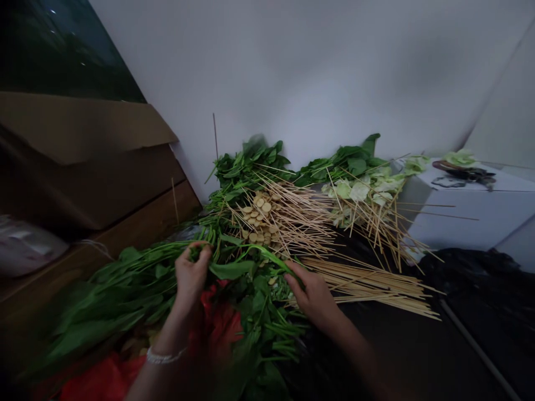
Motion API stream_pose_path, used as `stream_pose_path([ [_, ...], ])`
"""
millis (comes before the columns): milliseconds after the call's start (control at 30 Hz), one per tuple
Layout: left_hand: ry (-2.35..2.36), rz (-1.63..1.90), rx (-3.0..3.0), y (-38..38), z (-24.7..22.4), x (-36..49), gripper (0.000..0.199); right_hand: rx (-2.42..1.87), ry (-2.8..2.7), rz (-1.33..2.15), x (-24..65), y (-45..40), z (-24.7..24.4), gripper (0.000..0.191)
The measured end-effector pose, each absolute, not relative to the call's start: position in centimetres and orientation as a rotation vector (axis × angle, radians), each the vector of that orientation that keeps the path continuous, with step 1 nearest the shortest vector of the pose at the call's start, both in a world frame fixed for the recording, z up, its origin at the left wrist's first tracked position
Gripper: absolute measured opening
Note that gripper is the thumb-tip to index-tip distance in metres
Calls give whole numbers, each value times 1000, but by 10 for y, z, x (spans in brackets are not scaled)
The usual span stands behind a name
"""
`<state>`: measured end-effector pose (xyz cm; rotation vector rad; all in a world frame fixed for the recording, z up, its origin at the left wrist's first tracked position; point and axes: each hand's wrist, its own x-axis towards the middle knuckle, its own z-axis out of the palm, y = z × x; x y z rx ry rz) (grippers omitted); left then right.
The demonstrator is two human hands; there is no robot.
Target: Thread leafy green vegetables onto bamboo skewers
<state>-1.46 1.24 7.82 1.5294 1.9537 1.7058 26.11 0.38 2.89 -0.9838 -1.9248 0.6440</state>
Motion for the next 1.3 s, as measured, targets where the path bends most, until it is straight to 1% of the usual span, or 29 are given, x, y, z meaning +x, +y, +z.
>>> stream_pose_path([
  [100,1997,1818,1498,7,97,-41,21,-944,-1941,425,262,5,24,36],
  [200,1976,1853,1527,-4,112,-52,21,-930,-1995,242,261,3,22,37],
  [300,1970,1779,1639,-15,124,-48,20,-944,-2058,11,262,2,21,37],
  [367,2015,1713,1817,-22,131,-41,18,-937,-2076,-164,263,1,20,39],
  [500,2033,1486,2308,-31,140,-33,17,-885,-2081,-400,266,1,18,54],
  [600,2031,1269,2592,-33,143,-34,20,-860,-2093,-461,268,1,18,58],
  [700,1974,1094,2720,-34,140,-31,28,-838,-2122,-478,269,0,18,59],
  [867,1560,848,2877,-30,121,0,46,-807,-2177,-487,268,-1,17,57],
  [933,1450,732,2891,-27,113,14,49,-783,-2183,-508,267,-2,18,57],
  [1067,1372,553,2873,-22,102,28,45,-768,-2210,-545,266,-2,20,54],
  [1300,1324,297,3014,-17,102,31,33,-782,-2227,-567,265,0,20,48],
])
